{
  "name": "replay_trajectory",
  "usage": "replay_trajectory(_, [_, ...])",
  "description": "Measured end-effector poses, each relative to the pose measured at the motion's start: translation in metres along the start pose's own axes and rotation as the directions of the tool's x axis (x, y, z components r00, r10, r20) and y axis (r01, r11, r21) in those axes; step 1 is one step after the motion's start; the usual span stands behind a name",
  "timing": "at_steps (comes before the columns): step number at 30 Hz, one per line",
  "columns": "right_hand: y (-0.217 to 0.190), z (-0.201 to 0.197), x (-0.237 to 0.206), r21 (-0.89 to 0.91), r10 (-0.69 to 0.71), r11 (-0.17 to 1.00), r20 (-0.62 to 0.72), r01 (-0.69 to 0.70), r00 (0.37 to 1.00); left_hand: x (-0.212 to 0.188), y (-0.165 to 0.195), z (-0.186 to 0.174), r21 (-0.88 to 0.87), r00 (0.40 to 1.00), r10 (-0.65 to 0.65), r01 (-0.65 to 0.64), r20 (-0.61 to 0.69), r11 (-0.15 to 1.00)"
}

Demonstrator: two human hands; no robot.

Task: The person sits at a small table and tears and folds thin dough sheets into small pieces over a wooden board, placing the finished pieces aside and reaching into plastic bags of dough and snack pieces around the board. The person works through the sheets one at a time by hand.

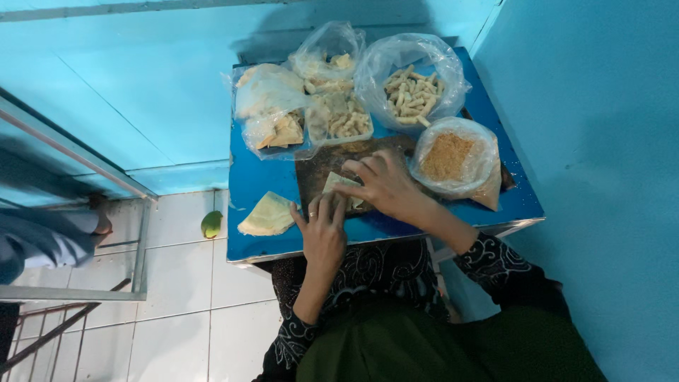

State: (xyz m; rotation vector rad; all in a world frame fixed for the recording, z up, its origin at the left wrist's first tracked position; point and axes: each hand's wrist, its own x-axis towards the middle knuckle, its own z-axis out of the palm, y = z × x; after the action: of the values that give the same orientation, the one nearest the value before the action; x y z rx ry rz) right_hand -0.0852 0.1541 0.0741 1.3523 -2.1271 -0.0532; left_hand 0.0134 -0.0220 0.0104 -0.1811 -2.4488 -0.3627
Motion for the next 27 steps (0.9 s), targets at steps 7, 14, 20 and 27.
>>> replay_trajectory(7, [0.001,0.007,0.007,-0.048,0.076,0.996,0.093,-0.072,0.993,-0.002,0.006,-0.004,-0.008,1.0,-0.007,0.007,-0.018,1.0])
replay_trajectory(14, [0.01,0.005,0.013,-0.213,0.105,0.974,0.131,-0.075,0.986,-0.004,0.008,-0.017,-0.024,1.0,0.003,-0.004,-0.027,1.0])
replay_trajectory(20, [0.005,-0.003,-0.001,0.084,0.186,0.978,0.036,-0.188,0.982,-0.008,0.01,-0.016,-0.049,0.999,-0.004,0.003,-0.032,0.999])
replay_trajectory(27, [-0.025,0.003,-0.003,-0.094,0.078,0.992,-0.011,-0.079,0.997,-0.009,0.015,-0.015,-0.007,1.0,-0.005,0.005,0.001,1.0])
